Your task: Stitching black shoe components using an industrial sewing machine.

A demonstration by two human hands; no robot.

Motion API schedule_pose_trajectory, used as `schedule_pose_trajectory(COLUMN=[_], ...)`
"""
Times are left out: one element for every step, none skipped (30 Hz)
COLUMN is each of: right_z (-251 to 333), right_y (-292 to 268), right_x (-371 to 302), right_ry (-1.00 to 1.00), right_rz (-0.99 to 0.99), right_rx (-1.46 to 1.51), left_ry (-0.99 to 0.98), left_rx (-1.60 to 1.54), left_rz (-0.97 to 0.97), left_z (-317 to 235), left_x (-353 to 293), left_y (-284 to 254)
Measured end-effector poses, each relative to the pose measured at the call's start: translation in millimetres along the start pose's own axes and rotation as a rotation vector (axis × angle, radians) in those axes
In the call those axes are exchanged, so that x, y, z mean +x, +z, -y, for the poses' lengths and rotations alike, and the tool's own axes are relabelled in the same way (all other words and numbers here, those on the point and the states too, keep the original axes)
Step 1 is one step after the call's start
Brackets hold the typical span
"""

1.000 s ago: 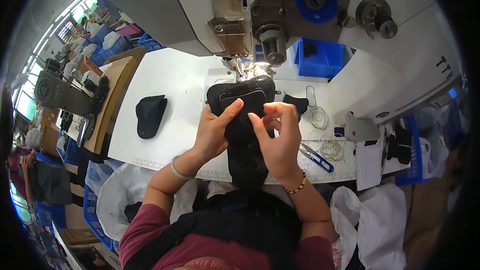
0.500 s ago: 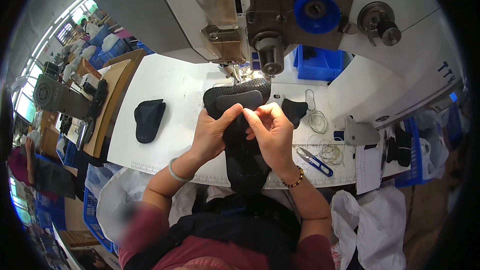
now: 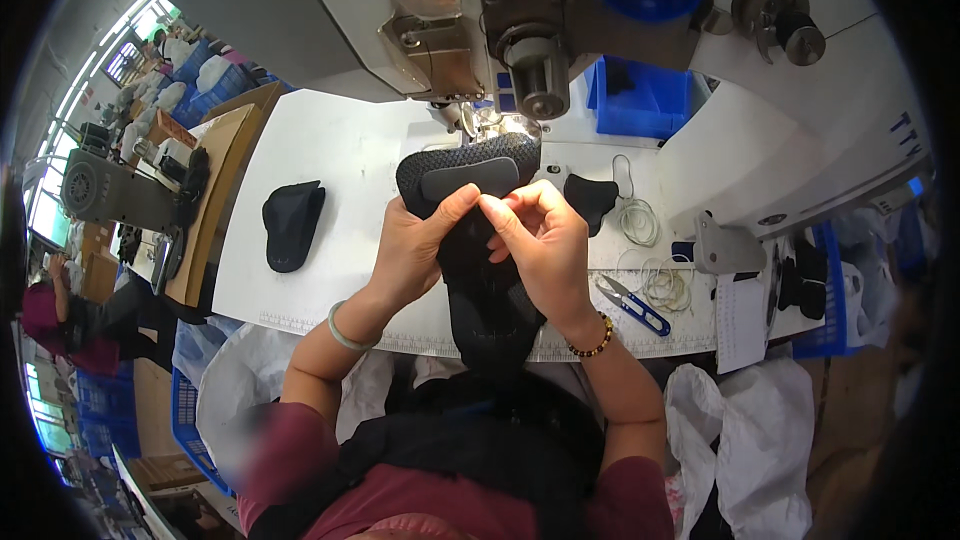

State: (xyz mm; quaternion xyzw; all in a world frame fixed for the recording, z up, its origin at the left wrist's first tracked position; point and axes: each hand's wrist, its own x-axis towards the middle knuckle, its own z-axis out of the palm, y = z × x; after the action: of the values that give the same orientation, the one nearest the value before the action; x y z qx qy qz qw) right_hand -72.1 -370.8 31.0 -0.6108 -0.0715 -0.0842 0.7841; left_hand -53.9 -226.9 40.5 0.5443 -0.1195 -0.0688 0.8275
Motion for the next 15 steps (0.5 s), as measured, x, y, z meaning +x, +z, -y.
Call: schedule_pose_trajectory(right_z=[0.4,1.0,1.6,3.9,-6.5,-9.0,-11.2,-12.4,-11.4,-8.7,-7.1,-12.2,-15.4,-17.5,-18.8], right_y=[-0.8,-2.6,-4.2,-5.7,-12.8,-23.9,-34.4,-42.9,-45.5,-46.8,-46.9,-42.8,-40.0,-37.7,-34.4], right_x=[0.3,0.4,-0.5,-1.5,-0.1,1.5,4.5,6.0,7.1,8.1,9.2,11.6,13.8,16.1,18.9], right_ry=[0.008,0.018,0.033,0.001,-0.199,-0.446,-0.696,-0.864,-0.858,-1.069,-1.285,-1.35,-1.352,-1.435,-1.519], right_rz=[0.001,0.009,0.02,-0.042,-0.126,-0.178,-0.214,-0.182,-0.174,-0.114,-0.048,-0.052,-0.054,-0.083,-0.113], right_rx=[0.0,-0.043,-0.086,-0.171,-0.291,-0.515,-0.732,-1.004,-1.003,-1.185,-1.36,-1.308,-1.306,-1.304,-1.297], left_ry=[0.002,0.003,-0.006,-0.019,-0.031,-0.034,-0.039,-0.024,-0.008,-0.008,-0.009,-0.007,-0.004,0.0,0.01], left_rx=[0.049,0.098,0.096,0.046,-0.004,-0.054,-0.057,-0.075,-0.094,-0.087,-0.088,-0.105,-0.122,-0.119,-0.116], left_rz=[-0.015,-0.03,-0.039,-0.058,-0.077,-0.087,-0.102,-0.104,-0.1,-0.105,-0.112,-0.114,-0.116,-0.114,-0.156], left_z=[0.9,1.9,0.7,-1.1,-3.9,-8.7,-12.2,-15.2,-16.1,-15.9,-14.6,-12.7,-11.7,-11.7,-11.6], left_x=[0.7,1.6,1.5,1.5,1.6,1.7,0.1,-1.5,-2.0,-2.8,-5.4,-5.6,-5.9,-7.0,-8.0], left_y=[-2.8,-4.7,-3.8,-1.9,0.6,7.5,9.8,11.3,11.6,11.1,11.6,12.3,12.8,13.1,12.2])
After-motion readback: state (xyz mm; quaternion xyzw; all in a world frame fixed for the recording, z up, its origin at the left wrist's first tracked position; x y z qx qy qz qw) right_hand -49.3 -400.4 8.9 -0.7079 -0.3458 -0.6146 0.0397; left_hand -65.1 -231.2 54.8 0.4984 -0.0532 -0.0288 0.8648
